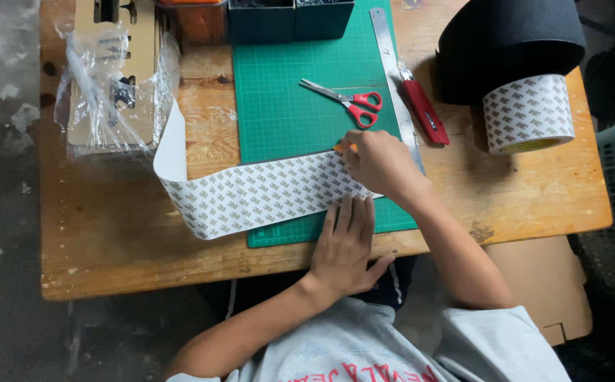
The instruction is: The person applies a strip of double-sided adhesive tape to a black foam sheet, smooths it with an orange squeegee, and then trims the excess tape and foam with scissors.
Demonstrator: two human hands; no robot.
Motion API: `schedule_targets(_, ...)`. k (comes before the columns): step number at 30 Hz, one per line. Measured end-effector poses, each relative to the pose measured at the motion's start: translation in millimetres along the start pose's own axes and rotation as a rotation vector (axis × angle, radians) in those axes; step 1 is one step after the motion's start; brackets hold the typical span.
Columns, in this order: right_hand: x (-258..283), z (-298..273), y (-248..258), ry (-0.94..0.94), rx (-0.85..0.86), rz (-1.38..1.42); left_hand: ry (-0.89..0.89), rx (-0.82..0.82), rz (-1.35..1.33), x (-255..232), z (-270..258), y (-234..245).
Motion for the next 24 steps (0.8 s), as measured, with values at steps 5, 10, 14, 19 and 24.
schedule_targets(5, 6.1, -48.3, 8.2, -0.066, 0.011, 0.020, -0.032, 0.064, -0.110, -1.2, -3.9, 8.4)
schedule_targets(10, 2.0, -83.0, -9.0, -0.154, 0.145, -0.019, -0.028, 0.133, -0.144, -6.9, -12.7, -1.1)
schedule_targets(14, 9.6, -73.8, -12.8, -0.098, 0.193, -0.056, -0.047, 0.127, -0.132, -6.1, -14.6, -3.9)
schedule_targets(19, 13.4, -54.4, -14.4, -0.032, 0.205, -0.099, -0.058, 0.159, -0.172, -5.4, -19.4, -8.8)
schedule_targets(24, 18.2, -51.6, -17.2, 0.010, 0.183, -0.136, -0.044, 0.127, -0.142, -4.3, -25.4, -22.2)
Point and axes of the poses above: each hand's wrist, its own z-axis towards the middle knuckle, its own y-axis out of the back of the hand, x = y × z, the point moved 1 cm from there along z, towards the middle knuckle, and after that the axes turned 4 degrees about z, right-handed, at the moved point
